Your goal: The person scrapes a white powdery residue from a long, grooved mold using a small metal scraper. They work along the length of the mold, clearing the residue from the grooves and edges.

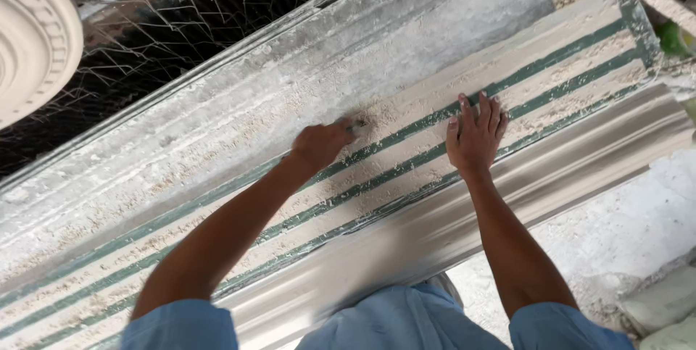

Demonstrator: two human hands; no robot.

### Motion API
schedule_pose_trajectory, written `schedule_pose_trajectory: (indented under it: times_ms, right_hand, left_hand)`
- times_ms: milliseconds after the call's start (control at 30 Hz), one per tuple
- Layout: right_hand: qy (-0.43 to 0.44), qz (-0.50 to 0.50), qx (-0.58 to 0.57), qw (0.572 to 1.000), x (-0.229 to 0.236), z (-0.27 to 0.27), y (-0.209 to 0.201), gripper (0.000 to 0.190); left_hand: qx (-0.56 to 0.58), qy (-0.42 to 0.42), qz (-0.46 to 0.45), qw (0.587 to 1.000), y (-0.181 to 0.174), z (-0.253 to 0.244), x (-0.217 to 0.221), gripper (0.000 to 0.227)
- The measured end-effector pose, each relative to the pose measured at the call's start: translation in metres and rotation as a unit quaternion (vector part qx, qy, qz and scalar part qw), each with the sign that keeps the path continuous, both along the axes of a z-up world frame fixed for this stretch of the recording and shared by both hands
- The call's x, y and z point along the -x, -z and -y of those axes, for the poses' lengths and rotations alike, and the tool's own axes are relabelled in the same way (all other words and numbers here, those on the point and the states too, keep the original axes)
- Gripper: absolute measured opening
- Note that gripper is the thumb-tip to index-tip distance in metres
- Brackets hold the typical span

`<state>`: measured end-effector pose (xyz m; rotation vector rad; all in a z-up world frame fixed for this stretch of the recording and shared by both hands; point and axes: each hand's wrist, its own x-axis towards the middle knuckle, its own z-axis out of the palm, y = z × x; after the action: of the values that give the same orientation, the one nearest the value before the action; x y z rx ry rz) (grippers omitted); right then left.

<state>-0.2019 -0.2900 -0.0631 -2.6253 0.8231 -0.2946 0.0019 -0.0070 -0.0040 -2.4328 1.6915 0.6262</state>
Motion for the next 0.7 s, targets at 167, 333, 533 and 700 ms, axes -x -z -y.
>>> schedule_pose_trajectory:
  times_ms: [167,333,533,700]
  right_hand:
    - [0.011,-0.009,0.017,1.000,-0.009,-0.003,0.015,0.056]
    - [0.006,-0.001,0.027,1.000,0.005,0.000,0.025,0.057]
    - [0.000,0.008,0.025,1.000,-0.002,0.001,0.010,0.054]
    - [0.010,0.012,0.027,1.000,-0.003,-0.001,0.019,0.055]
  left_hand:
    - [-0.152,-0.160,-0.055,0.974,-0.041,-0.084,0.000,0.054]
    - [-0.133,-0.097,-0.073,0.984,-0.027,-0.065,-0.001,0.054]
    - [-0.073,-0.165,-0.065,0.981,-0.029,-0.098,0.009,0.050]
    - [-0.073,-0.194,-0.048,0.977,-0.034,-0.125,0.014,0.055]
